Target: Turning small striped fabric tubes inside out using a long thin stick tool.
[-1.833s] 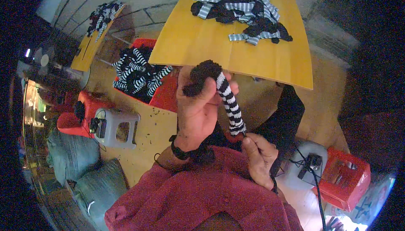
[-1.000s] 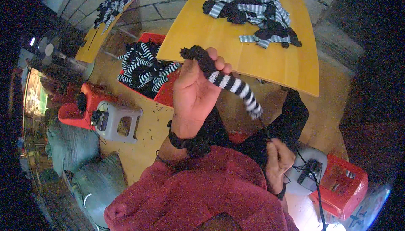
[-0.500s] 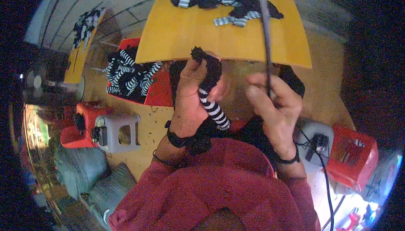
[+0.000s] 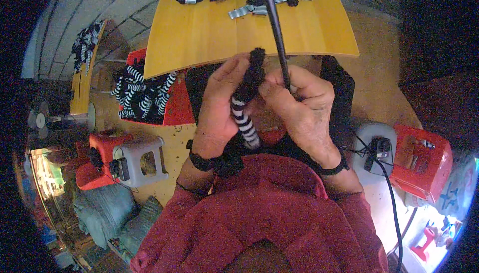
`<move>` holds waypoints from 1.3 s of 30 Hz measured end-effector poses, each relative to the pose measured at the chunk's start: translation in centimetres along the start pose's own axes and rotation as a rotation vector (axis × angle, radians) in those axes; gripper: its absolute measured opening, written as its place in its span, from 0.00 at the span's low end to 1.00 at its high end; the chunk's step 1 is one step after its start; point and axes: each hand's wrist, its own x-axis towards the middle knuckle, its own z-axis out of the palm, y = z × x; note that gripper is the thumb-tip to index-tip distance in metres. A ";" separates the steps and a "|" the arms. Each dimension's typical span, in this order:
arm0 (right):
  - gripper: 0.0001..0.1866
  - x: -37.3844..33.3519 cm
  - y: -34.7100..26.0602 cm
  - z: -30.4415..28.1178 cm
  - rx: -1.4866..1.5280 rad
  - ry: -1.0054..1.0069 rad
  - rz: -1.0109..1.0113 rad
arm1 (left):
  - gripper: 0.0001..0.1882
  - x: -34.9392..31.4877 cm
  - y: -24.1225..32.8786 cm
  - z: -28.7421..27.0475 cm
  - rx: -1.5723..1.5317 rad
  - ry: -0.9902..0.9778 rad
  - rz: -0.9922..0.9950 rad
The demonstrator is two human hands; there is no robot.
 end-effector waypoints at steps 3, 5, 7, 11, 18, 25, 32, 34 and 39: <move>0.03 0.1 0.8 -0.6 -0.162 0.106 -0.088 | 0.10 0.3 0.2 -0.4 0.194 0.083 0.319; 0.03 0.0 0.8 -0.7 -0.258 0.144 -0.130 | 0.11 -0.8 1.4 -0.7 0.474 0.008 0.415; 0.03 0.0 0.6 -0.5 -0.327 0.104 -0.132 | 0.12 -1.3 1.4 -0.4 0.584 0.006 0.379; 0.03 0.1 0.6 -0.7 -0.265 0.077 -0.069 | 0.09 -1.1 1.4 0.2 0.661 0.018 0.282; 0.04 2.0 2.1 -1.6 -0.059 0.011 0.084 | 0.06 0.4 0.9 -1.1 0.558 0.064 0.250; 0.09 7.7 3.4 -3.4 -0.707 0.017 -0.212 | 0.05 1.7 0.9 -2.7 0.484 0.160 0.243; 0.06 12.4 7.4 -5.9 -1.372 0.086 -0.628 | 0.08 2.9 0.6 -3.7 0.448 0.212 0.193; 0.06 13.0 8.2 -6.2 -1.394 0.097 -0.703 | 0.07 3.3 0.4 -3.9 0.459 0.192 0.199; 0.06 15.2 9.3 -6.9 -1.425 0.146 -0.803 | 0.07 4.3 -0.3 -4.1 0.481 0.224 0.182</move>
